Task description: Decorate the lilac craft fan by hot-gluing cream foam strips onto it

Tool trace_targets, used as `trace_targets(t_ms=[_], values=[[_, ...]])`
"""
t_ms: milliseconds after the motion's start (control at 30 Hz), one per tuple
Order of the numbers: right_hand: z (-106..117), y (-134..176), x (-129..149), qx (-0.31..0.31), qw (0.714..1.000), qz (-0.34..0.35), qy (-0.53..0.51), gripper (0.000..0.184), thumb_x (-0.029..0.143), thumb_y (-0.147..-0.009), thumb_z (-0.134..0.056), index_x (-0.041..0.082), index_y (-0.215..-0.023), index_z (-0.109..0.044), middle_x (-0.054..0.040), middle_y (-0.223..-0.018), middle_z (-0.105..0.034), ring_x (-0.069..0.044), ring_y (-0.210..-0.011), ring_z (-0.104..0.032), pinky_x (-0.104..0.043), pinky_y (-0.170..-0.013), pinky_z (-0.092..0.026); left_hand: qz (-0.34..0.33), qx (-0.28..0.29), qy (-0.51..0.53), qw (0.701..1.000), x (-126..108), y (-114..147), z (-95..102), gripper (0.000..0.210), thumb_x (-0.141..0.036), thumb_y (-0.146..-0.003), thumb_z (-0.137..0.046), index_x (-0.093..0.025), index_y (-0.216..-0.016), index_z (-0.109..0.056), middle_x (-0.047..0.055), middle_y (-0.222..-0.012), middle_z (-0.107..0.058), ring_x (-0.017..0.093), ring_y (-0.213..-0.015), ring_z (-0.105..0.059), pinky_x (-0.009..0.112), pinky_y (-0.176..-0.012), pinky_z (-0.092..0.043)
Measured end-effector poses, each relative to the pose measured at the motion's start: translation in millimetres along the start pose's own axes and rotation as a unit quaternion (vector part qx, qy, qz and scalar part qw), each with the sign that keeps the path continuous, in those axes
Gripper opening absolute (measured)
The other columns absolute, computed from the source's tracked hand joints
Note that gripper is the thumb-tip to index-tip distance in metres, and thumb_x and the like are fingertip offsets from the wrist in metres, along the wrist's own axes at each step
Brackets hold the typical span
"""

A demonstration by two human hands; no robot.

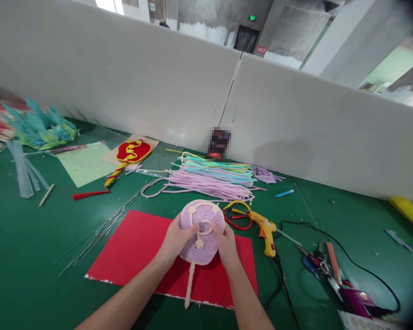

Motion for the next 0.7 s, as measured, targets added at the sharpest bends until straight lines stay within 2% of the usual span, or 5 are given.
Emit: trace_targets(t_ms=[267, 533, 700], values=[[-1.4, 3.1, 2.8, 0.021, 0.999, 0.021, 0.022, 0.035, 0.044, -0.076, -0.060, 0.014, -0.092, -0.068, -0.0070, -0.091, -0.071, -0.023, -0.087, -0.062, -0.034, -0.079, -0.049, -0.010, -0.024, -0.010, 1.000, 0.4, 3.2, -0.4, 0.053, -0.027, -0.061, -0.070, -0.016, -0.111, -0.058, 0.008, -0.110, -0.067, 0.025, -0.102, -0.062, 0.033, -0.087, -0.049], [-1.4, 3.7, 5.3, 0.039, 0.999, 0.024, 0.013, 0.037, 0.044, -0.079, -0.057, 0.015, -0.100, -0.066, -0.0089, -0.102, -0.069, -0.024, -0.096, -0.061, -0.036, -0.086, -0.047, -0.002, -0.046, -0.001, 0.999, -0.4, 5.9, -0.9, 0.045, -0.028, -0.061, -0.072, -0.016, -0.104, -0.061, 0.008, -0.108, -0.067, 0.025, -0.098, -0.062, 0.033, -0.085, -0.049], [-2.1, 2.4, 4.5, 0.026, 0.999, 0.023, 0.022, 0.039, 0.044, -0.073, -0.064, 0.015, -0.099, -0.067, -0.0077, -0.097, -0.070, -0.023, -0.091, -0.062, -0.035, -0.082, -0.049, -0.005, -0.037, 0.010, 0.999, -2.1, 6.8, -0.9, 0.044, -0.028, -0.062, -0.071, -0.016, -0.102, -0.061, 0.008, -0.107, -0.067, 0.024, -0.098, -0.062, 0.032, -0.085, -0.049]])
Point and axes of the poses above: each hand's wrist, its own y-axis away from the middle knuckle, its own z-axis out of the back of the hand, x = y × z, the point moved 1 cm from there along -y, towards the middle knuckle
